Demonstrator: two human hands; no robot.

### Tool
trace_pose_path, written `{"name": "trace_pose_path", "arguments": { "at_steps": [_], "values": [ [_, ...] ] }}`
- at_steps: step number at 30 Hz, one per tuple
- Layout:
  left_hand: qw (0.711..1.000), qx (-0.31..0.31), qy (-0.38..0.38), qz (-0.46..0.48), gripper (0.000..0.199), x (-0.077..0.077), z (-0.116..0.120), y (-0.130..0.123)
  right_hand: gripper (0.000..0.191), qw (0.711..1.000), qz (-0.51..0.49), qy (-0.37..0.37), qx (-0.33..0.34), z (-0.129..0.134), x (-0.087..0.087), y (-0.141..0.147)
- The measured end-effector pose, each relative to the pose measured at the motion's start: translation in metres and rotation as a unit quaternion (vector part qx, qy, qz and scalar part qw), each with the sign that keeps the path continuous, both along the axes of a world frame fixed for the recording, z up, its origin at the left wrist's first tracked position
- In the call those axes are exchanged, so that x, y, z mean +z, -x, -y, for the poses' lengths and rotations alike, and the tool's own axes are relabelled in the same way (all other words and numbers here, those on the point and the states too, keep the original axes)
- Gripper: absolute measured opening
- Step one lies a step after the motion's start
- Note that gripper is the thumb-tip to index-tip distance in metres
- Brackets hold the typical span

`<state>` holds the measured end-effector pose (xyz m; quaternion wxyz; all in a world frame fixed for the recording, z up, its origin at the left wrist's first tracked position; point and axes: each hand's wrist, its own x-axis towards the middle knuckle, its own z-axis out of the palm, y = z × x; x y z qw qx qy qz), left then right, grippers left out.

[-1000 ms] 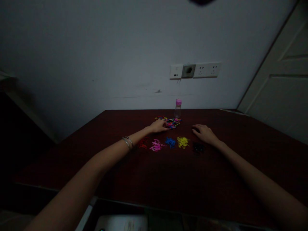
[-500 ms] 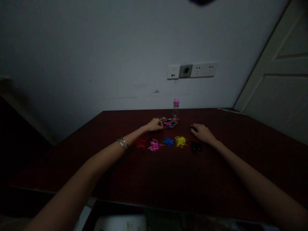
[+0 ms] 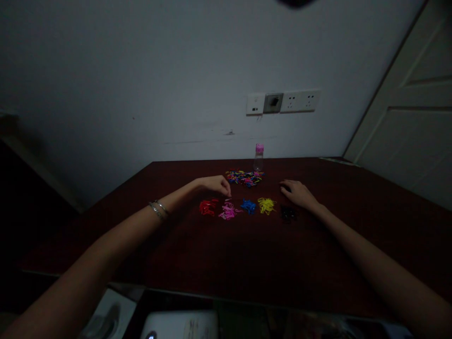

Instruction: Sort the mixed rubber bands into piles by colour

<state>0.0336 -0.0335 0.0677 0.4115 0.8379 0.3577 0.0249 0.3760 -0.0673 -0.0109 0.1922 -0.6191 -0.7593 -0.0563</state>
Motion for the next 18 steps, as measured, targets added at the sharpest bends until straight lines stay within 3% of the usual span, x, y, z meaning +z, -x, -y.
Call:
{"name": "trace_pose_path", "arguments": {
  "at_steps": [4, 9, 12, 18],
  "values": [
    [0.984, 0.135, -0.077, 0.086, 0.023, -0.002, -0.013, 0.011, 0.042, 1.000, 0.013, 0.012, -0.003, 0.004, 0.006, 0.003],
    [0.918, 0.326, -0.153, 0.163, 0.030, -0.021, -0.039, 0.038, 0.041, 0.995, 0.057, 0.072, -0.036, 0.004, 0.017, 0.010],
    [0.892, 0.386, -0.151, 0.179, 0.030, -0.039, -0.049, 0.053, 0.041, 0.992, 0.071, 0.093, -0.042, -0.001, 0.026, 0.019],
    [0.847, 0.447, -0.150, 0.247, 0.034, -0.060, -0.055, 0.066, 0.035, 0.994, 0.038, 0.083, 0.065, -0.011, 0.042, 0.056]
  ]
}}
